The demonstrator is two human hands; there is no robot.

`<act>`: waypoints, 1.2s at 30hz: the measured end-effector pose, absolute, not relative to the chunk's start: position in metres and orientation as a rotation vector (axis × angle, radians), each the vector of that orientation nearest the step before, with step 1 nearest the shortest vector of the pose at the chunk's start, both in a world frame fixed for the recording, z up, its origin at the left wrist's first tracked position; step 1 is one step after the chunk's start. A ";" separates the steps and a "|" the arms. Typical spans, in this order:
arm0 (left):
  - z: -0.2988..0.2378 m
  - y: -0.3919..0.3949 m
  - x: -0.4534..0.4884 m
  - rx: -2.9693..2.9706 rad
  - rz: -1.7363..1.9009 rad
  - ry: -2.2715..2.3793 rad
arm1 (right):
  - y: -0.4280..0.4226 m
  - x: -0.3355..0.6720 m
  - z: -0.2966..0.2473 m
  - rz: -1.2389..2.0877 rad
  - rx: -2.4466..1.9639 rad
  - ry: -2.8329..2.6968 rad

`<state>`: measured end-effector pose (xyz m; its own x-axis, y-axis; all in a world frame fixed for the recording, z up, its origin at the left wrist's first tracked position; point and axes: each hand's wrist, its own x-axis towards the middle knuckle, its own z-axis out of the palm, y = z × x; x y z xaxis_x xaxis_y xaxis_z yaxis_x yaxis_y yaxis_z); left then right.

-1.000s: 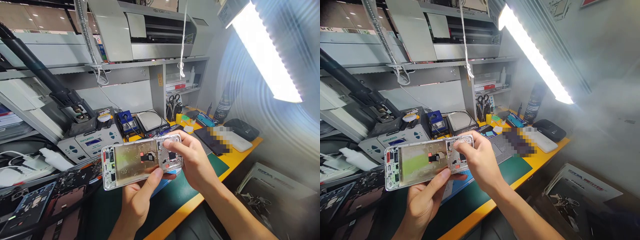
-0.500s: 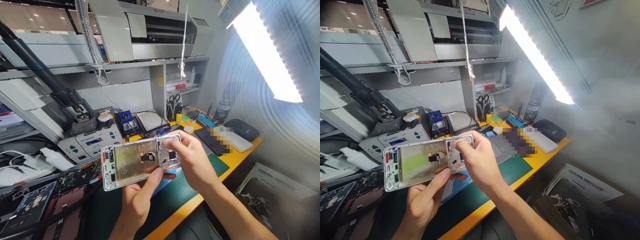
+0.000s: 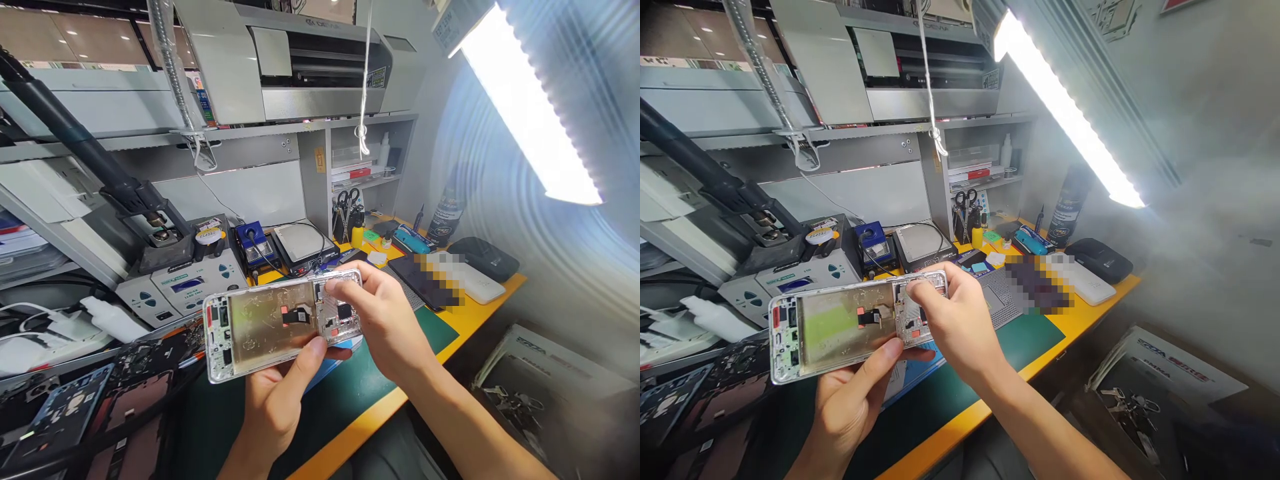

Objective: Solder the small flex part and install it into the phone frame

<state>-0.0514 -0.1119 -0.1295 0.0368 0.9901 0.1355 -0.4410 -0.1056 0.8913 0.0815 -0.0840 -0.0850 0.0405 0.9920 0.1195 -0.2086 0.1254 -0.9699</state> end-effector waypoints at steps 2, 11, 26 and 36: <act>-0.130 -0.112 -0.051 0.989 1.433 0.748 | -0.085 0.082 -0.084 1.199 -0.976 -1.079; -0.129 -0.112 -0.052 0.975 1.418 0.775 | -0.086 0.081 -0.086 1.297 -0.886 -1.052; -0.130 -0.112 -0.052 0.985 1.425 0.761 | -0.087 0.082 -0.087 1.312 -0.868 -1.044; -0.130 -0.112 -0.052 0.967 1.429 0.776 | -0.085 0.081 -0.087 1.345 -0.852 -1.037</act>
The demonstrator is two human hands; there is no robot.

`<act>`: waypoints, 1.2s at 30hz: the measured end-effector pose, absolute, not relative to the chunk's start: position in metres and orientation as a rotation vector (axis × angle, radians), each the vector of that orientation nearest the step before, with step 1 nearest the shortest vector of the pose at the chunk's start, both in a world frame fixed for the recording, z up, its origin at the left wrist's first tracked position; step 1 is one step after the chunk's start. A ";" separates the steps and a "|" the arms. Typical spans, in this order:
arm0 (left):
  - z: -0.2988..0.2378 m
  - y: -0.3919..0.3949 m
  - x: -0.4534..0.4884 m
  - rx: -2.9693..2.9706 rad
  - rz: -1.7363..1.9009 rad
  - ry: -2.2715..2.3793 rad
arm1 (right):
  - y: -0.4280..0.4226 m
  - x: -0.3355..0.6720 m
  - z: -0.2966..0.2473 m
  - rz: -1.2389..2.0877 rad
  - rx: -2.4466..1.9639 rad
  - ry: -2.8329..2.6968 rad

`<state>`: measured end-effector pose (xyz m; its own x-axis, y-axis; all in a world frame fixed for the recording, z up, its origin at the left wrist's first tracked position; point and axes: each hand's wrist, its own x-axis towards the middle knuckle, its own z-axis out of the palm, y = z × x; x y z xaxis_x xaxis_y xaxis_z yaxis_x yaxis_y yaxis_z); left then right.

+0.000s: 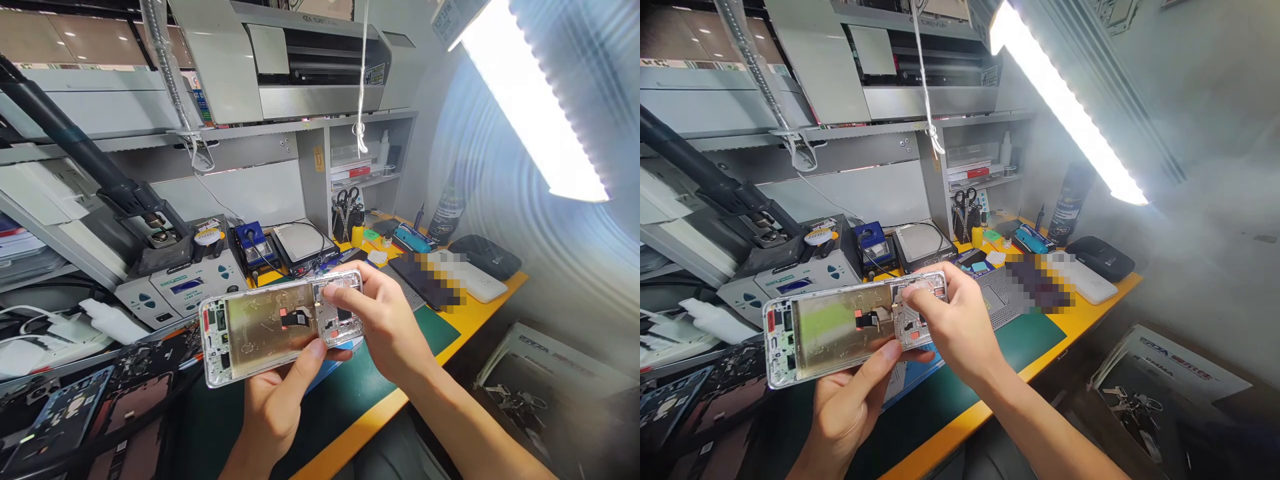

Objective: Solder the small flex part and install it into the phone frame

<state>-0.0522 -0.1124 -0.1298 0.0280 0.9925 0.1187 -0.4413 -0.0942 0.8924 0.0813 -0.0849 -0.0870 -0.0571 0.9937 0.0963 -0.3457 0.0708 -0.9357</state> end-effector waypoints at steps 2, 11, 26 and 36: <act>-0.131 -0.112 -0.052 0.974 1.425 0.779 | -0.086 0.080 -0.089 1.262 -0.901 -1.064; -0.127 -0.111 -0.046 0.966 1.507 0.798 | -0.092 0.084 -0.099 -0.053 -1.007 -1.618; -0.136 -0.106 -0.053 1.264 1.582 0.976 | -0.087 0.096 -0.102 -0.458 -0.862 -1.762; -0.119 -0.115 -0.042 1.082 1.548 0.960 | -0.086 0.092 -0.101 0.021 -0.857 -1.484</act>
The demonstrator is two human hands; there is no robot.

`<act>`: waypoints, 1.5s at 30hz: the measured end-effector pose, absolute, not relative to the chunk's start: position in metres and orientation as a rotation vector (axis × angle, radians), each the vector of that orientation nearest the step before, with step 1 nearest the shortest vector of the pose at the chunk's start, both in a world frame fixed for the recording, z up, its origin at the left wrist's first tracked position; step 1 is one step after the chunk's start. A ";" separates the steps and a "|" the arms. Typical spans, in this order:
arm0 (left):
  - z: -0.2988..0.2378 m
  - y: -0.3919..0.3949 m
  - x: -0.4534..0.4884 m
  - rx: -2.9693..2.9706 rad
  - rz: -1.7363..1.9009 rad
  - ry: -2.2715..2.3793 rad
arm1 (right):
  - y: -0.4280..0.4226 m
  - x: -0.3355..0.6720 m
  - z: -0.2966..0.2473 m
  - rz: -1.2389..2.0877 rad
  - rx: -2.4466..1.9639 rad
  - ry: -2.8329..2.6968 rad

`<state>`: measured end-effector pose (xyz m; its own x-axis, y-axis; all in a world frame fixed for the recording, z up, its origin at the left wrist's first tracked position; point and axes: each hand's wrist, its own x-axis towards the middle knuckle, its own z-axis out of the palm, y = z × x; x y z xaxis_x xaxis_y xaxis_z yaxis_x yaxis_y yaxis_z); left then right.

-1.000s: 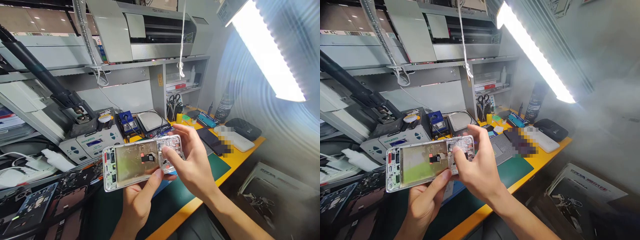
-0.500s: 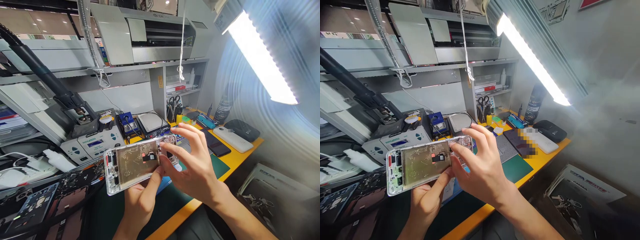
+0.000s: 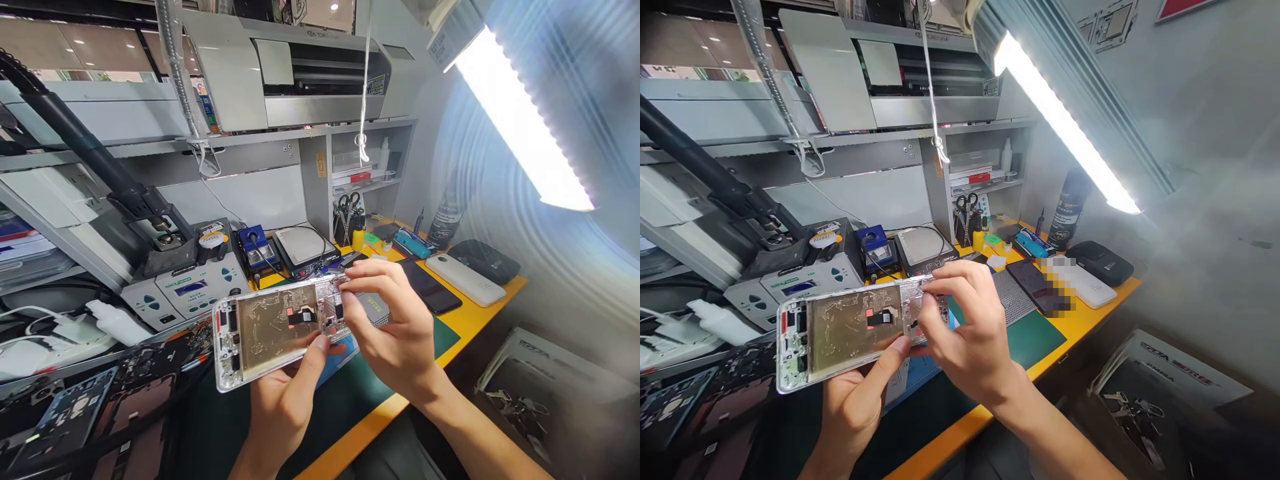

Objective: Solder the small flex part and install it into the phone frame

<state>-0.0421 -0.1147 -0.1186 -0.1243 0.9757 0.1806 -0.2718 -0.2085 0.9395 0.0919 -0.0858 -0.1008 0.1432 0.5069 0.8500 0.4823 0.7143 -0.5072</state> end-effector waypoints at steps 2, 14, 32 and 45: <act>-0.121 -0.114 -0.044 1.077 1.525 0.953 | -0.086 0.095 -0.099 0.386 -0.899 -1.327; -0.129 -0.107 -0.051 0.965 1.461 0.809 | -0.076 0.103 -0.081 1.146 -0.858 -0.937; -0.131 -0.103 -0.057 0.970 1.417 0.797 | -0.064 0.104 -0.083 1.331 -0.922 -0.804; -0.131 -0.102 -0.057 0.951 1.404 0.808 | -0.065 0.105 -0.089 1.316 -0.925 -0.812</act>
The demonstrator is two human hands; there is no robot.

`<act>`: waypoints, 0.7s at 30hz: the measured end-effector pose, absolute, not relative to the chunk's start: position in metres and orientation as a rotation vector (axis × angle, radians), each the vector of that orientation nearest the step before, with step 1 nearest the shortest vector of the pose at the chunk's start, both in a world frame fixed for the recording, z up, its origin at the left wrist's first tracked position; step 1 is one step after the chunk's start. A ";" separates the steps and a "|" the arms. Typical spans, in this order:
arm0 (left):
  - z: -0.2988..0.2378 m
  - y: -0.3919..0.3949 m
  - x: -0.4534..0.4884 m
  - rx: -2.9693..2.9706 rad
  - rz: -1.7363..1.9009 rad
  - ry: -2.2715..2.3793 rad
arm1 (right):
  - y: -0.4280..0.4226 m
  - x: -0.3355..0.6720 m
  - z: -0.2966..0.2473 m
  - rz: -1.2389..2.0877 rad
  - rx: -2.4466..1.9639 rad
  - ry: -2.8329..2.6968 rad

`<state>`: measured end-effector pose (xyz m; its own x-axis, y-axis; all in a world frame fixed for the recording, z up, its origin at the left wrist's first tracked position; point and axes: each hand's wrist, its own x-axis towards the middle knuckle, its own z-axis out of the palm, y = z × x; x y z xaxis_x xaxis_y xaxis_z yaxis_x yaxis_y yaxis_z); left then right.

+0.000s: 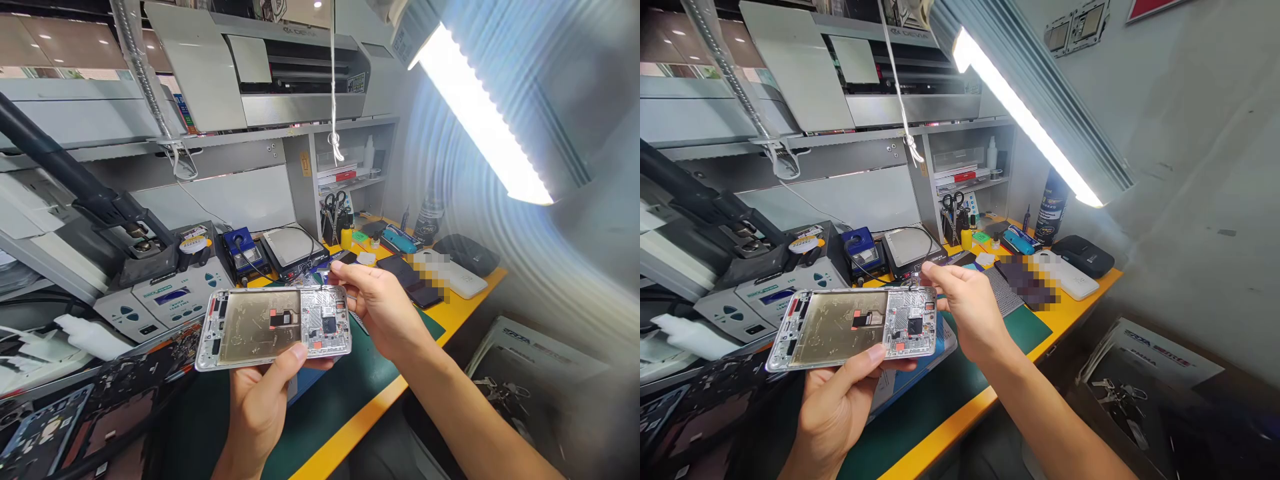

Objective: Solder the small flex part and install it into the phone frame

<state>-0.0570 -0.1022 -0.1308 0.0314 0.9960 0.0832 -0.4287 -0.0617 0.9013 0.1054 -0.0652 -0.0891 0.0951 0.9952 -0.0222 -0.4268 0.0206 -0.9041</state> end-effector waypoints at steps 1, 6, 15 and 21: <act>-0.130 -0.102 -0.057 0.950 1.405 0.809 | -0.065 0.105 -0.089 1.316 -0.926 -0.809; -0.126 -0.101 -0.053 0.949 1.395 0.806 | -0.065 0.105 -0.091 1.318 -0.936 -0.787; -0.124 -0.103 -0.053 0.916 1.351 0.830 | -0.068 0.108 -0.103 1.147 -1.023 -0.842; -0.121 -0.093 -0.061 0.803 1.456 0.887 | -0.085 0.139 -0.132 0.835 -1.188 -0.810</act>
